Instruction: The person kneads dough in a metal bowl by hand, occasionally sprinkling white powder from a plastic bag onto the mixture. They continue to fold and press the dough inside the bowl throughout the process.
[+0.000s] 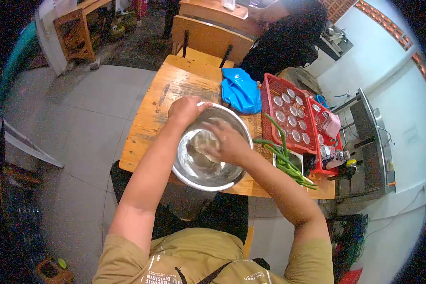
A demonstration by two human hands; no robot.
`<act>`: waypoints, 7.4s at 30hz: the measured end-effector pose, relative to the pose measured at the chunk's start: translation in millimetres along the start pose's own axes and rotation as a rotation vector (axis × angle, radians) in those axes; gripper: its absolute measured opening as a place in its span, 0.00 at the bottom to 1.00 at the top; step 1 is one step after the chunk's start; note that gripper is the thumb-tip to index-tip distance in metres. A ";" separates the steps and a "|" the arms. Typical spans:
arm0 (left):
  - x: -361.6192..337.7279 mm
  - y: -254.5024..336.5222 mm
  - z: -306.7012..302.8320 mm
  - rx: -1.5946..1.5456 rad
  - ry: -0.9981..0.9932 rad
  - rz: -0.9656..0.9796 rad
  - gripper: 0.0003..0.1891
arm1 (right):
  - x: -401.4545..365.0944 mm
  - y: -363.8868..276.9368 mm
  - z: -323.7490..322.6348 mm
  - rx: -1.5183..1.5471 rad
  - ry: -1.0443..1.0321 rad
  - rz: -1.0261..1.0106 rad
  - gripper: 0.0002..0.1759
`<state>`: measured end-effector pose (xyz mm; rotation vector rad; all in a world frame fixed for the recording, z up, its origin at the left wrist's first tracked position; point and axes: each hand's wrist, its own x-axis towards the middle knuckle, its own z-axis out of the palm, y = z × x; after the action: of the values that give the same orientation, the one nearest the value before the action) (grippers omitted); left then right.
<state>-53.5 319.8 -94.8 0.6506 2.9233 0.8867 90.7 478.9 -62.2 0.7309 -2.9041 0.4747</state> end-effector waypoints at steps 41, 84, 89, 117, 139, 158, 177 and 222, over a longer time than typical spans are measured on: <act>-5.6 -4.0 -0.5 -0.043 0.055 -0.063 0.32 | 13.1 -1.4 -12.0 0.112 -0.244 0.638 0.37; -14.1 7.3 -8.7 -0.038 -0.013 -0.151 0.32 | -22.6 -18.4 13.6 0.001 -0.477 0.229 0.60; -13.4 4.1 -1.3 -0.038 0.056 -0.123 0.32 | -3.3 -33.1 36.4 -0.272 -0.582 0.244 0.52; -22.1 -36.7 -25.5 -0.528 -0.043 -0.093 0.27 | -8.8 -30.5 -21.5 0.158 -0.150 0.410 0.27; -111.8 -40.5 -8.0 -0.616 0.225 -0.093 0.20 | 52.5 -25.2 86.3 -0.094 -0.200 0.338 0.28; -112.8 -35.5 -13.5 -0.602 0.212 -0.150 0.19 | 24.9 -35.7 -23.7 0.011 -0.127 -0.044 0.34; -108.3 -33.6 -8.6 -0.572 0.289 -0.150 0.19 | 68.4 12.4 91.0 -0.261 -0.005 0.113 0.25; -102.0 -36.2 1.8 -0.425 0.345 -0.049 0.17 | 45.5 -16.0 76.7 -0.202 -0.316 0.499 0.35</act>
<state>25.9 253.3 -126.0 0.4287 2.8479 1.6956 56.1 420.4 -122.1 0.0450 -3.3626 0.1013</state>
